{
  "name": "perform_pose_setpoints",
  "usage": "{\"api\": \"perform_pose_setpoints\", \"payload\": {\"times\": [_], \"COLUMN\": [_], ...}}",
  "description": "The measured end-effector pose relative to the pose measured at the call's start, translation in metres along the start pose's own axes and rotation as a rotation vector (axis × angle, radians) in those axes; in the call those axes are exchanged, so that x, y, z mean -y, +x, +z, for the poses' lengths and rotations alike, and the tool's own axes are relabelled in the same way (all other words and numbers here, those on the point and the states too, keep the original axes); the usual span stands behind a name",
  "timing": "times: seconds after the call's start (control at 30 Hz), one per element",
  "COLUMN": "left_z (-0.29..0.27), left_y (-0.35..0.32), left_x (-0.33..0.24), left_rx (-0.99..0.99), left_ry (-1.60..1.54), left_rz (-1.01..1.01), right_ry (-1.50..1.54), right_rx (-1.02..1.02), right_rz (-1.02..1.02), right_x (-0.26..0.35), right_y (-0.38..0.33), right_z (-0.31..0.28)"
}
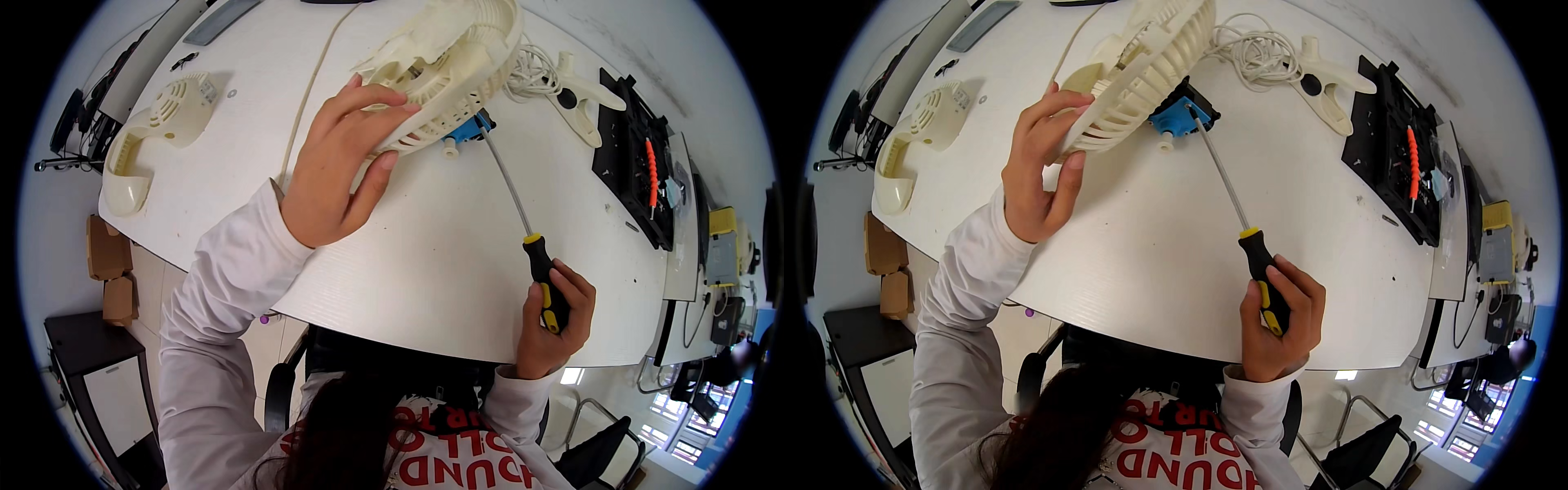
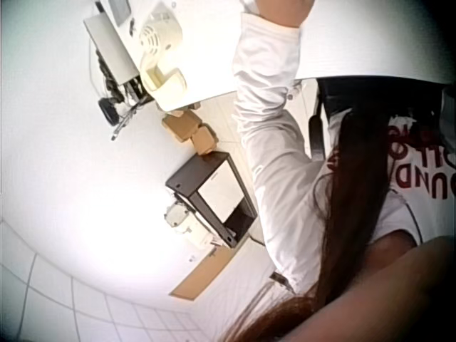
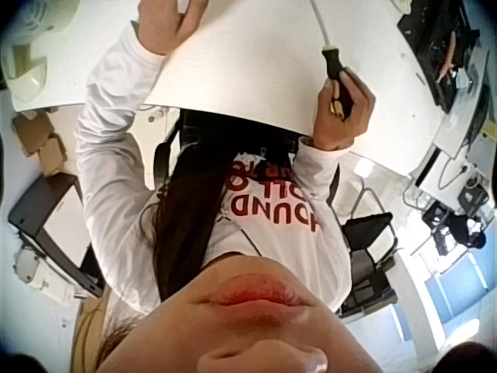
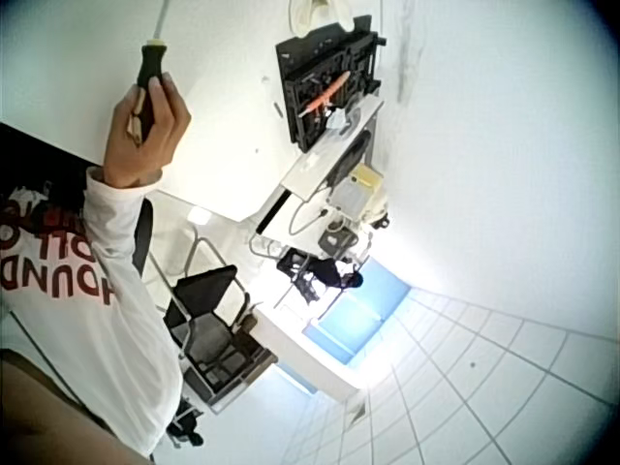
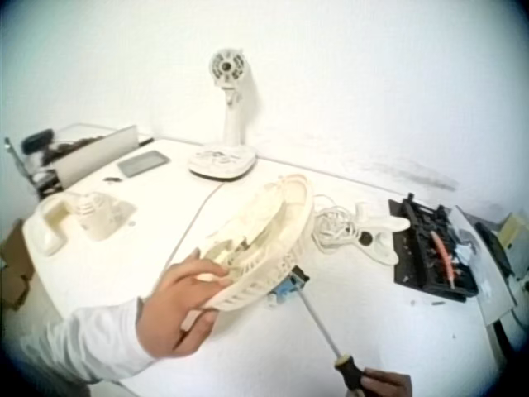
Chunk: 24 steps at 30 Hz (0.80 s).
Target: The person uses a screwdriver to remove screws from the back cover of a small white fan. They then detach the cover and remove the internal motor assembly from the fan housing.
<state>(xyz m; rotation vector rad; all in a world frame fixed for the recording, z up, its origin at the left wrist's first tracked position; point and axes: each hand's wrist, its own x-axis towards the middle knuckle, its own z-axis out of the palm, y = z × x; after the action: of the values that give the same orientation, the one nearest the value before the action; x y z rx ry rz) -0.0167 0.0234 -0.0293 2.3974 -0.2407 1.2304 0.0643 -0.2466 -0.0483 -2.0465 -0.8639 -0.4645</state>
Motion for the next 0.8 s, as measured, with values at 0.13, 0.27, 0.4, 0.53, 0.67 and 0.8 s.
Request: {"api": "perform_pose_setpoints", "payload": {"times": [0.13, 0.27, 0.4, 0.53, 0.67, 0.8], "left_z": [-0.0002, 0.0, 0.0011, 0.0012, -0.0002, 0.0006], "left_y": [-0.0002, -0.0007, -0.0003, -0.0006, -0.001, -0.0011], "left_x": [0.0018, 0.0026, 0.0039, 0.0032, 0.0023, 0.0028], "left_rx": [-0.001, -0.008, -0.019, -0.02, -0.011, -0.027], "left_ry": [0.024, 0.038, 0.043, 0.049, 0.056, 0.056], "left_rz": [0.024, 0.031, 0.044, 0.047, 0.037, 0.035], "right_ry": [-0.001, 0.004, 0.014, 0.001, -0.003, 0.024], "right_rx": [-0.006, 0.0, -0.003, 0.003, 0.009, 0.011], "right_rz": [-0.004, -0.006, 0.014, -0.003, -0.006, 0.035], "right_x": [-0.0002, -0.0002, 0.0015, 0.0001, 0.0001, 0.004], "right_y": [0.0004, -0.0002, 0.0011, 0.0006, 0.0001, -0.0005], "right_z": [-0.0009, -0.0017, -0.0011, -0.0009, -0.0006, 0.0011]}}
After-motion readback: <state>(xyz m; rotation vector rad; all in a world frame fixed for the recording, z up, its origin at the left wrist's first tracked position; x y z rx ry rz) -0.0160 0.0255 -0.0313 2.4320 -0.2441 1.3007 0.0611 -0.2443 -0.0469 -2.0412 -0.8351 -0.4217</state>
